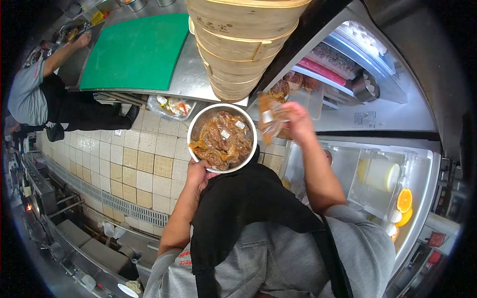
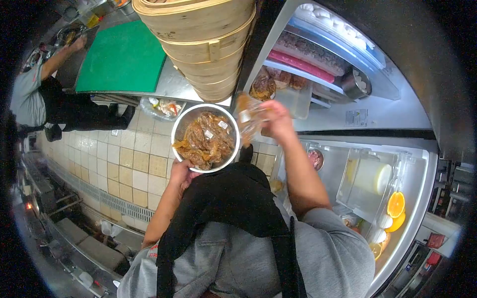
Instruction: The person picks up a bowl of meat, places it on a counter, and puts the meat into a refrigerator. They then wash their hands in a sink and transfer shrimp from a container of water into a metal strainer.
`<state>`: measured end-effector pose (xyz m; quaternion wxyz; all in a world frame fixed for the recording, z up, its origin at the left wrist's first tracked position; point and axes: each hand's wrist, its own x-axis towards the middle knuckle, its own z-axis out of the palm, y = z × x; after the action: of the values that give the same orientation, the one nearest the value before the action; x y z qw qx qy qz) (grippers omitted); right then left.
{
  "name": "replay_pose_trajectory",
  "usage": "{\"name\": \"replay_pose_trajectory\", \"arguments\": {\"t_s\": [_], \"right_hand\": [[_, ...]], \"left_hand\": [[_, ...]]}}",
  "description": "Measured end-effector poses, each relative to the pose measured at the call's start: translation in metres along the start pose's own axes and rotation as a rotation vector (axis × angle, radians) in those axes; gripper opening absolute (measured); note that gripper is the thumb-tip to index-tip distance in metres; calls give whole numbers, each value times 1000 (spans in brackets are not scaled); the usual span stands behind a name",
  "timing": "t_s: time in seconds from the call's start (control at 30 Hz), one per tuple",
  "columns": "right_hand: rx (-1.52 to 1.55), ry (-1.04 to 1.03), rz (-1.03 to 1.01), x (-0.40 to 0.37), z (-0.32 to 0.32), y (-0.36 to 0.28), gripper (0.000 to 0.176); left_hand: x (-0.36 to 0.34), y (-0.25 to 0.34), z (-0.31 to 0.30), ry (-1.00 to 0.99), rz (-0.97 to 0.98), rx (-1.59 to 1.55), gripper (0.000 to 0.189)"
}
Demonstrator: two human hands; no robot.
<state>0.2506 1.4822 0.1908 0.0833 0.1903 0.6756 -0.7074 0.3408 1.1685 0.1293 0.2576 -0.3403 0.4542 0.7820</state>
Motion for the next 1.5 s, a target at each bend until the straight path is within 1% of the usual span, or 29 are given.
{"name": "replay_pose_trajectory", "arguments": {"t_s": [0.03,0.1,0.13,0.2,0.23,0.3,0.33,0.4,0.43,0.5,0.57,0.63,0.7,0.73,0.8,0.87,0.9,0.97,1.03,1.07,1.1,1.13,1.17,1.2,1.27,1.37,1.43,1.5], "right_hand": [[65,5,-86,12,-30,5,12],[-68,130,-214,28,-73,-3,13],[-69,126,-216,38,-89,-2,13],[-192,268,-234,64,-111,9,16],[-190,264,-233,79,-116,20,16],[-363,333,-263,112,-121,48,21],[-361,326,-262,127,-121,62,21],[-915,185,-284,152,-117,85,20],[-911,179,-283,164,-116,90,20],[-1346,-98,-334,178,-111,91,21],[-1350,-119,-360,174,-116,83,20],[-1361,-170,-396,156,-105,57,20],[-1301,161,-339,112,-76,15,19],[-1298,152,-343,97,-62,4,19],[-965,17,-302,62,-25,-8,20],[-879,-246,-74,19,25,-16,18],[-884,-347,-224,9,44,-6,19],[-1105,-394,-330,5,81,18,32],[-1261,-274,-412,3,109,42,46],[-1260,-258,-406,4,114,41,46],[-1306,-310,-311,7,117,41,48],[-1349,-364,-215,9,116,40,51],[-1264,-367,-292,8,111,38,45],[-1263,-353,-291,4,105,37,45],[-996,-278,-321,-9,93,30,43],[-774,-92,-171,-14,57,2,51],[-675,15,-231,-2,14,-4,53],[-960,124,-323,6,-24,-23,48]], "left_hand": [[1,0,1,9,10,-10,51],[0,0,2,18,23,-12,51],[-1,-1,3,31,34,-9,50],[-5,-1,6,54,42,-15,50],[-7,-2,7,79,44,-16,50],[-7,-5,5,82,43,-24,50],[-7,-7,4,81,42,-32,50],[-5,-11,1,87,27,-33,50],[-5,-11,-1,84,10,-31,50],[-10,-10,4,106,22,-44,50],[-10,-9,4,124,36,-65,51],[-8,-10,0,78,31,-27,52],[-10,-8,3,115,48,-57,50],[-10,-7,6,129,61,-69,48],[-8,-5,6,122,73,-76,46],[-7,-1,8,130,15,-52,47],[-7,1,10,121,13,-43,47],[-9,4,14,118,6,7,50],[-14,7,21,83,28,24,52],[-15,6,24,56,55,29,53],[-14,4,23,45,51,38,53],[-12,2,19,45,41,60,51],[-11,0,16,44,33,81,50],[-10,0,15,34,34,89,50],[-9,0,12,56,18,51,51],[-7,2,7,40,47,31,55],[-7,5,10,36,85,41,57],[-7,4,12,45,91,31,56]]}}
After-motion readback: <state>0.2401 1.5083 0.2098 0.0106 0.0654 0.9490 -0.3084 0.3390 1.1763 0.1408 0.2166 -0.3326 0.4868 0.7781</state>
